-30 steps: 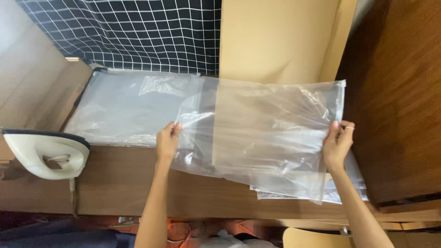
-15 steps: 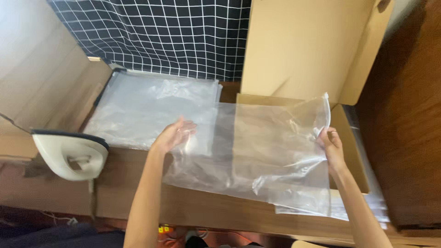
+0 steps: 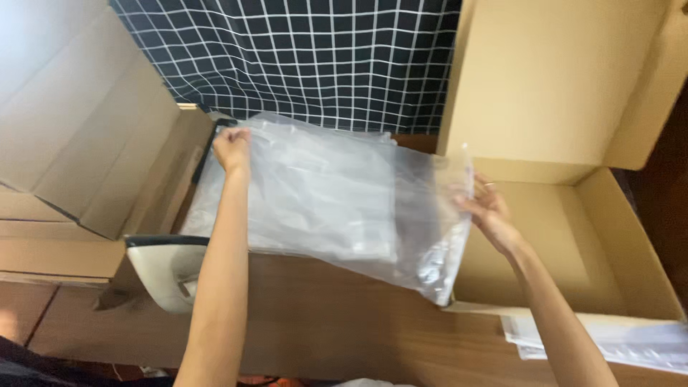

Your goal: The person hangs a pair of denim shorts on a green hanger and places it on a clothing rack. They then prepare a cardboard box with a plastic bag and fold a grey t-shirt on a table next to an iron.

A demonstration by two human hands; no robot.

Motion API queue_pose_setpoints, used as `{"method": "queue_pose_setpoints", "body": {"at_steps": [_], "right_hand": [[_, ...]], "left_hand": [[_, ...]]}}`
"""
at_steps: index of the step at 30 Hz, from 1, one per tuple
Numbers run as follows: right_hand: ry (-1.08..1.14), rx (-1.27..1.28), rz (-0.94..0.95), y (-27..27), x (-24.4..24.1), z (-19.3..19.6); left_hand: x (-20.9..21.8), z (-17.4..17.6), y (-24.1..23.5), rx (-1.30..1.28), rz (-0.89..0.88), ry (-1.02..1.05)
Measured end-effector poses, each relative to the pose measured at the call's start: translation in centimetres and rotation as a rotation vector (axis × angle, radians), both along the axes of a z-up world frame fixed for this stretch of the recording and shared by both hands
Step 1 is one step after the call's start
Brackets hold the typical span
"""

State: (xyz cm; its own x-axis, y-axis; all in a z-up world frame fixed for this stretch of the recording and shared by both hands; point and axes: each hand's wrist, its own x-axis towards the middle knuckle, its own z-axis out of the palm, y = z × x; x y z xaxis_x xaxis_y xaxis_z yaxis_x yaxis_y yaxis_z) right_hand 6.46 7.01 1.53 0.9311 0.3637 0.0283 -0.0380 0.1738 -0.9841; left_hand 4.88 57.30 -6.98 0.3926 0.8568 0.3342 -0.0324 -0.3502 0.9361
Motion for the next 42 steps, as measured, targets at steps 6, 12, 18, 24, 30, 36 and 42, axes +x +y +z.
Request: {"method": "queue_pose_setpoints", "body": {"at_steps": [6,12,18,24,30,36,42], "right_hand": [[-0.012,-0.268,0.020,10.0,3.8,-6.4],[-0.281,-0.573,0.054,15.7,4.7,-7.1],[-0.158,-0.374,0.229,15.8,3.7,-7.3],[0.203,-0.144,0.080,16.0,3.8,-6.8],[0.158,-0.519,-0.082,18.6,7.3,-12.7],[-0.083,-0.778,-0.234,19.1,8.0,-16.2],[-0.286,-0.843,-0.329,18.8,9.3,-17.9]], "left_hand": [[-2.7,5.0,0.1,0.117,0.477,0.377],[-2.1,-2.5,0.8,0.183,0.198,0.344],[-1.7,-5.1,0.3,0.081,0.067,0.439],[-1.9,-4.0,-0.3,0.063,0.013,0.494],[1.0,-11.5,-0.1,0.114,-0.041,0.473],[-4.3,-6.2,-7.4,-0.053,-0.378,1.046],[-6.6,-4.5,-8.1,-0.016,-0.133,1.243]]}}
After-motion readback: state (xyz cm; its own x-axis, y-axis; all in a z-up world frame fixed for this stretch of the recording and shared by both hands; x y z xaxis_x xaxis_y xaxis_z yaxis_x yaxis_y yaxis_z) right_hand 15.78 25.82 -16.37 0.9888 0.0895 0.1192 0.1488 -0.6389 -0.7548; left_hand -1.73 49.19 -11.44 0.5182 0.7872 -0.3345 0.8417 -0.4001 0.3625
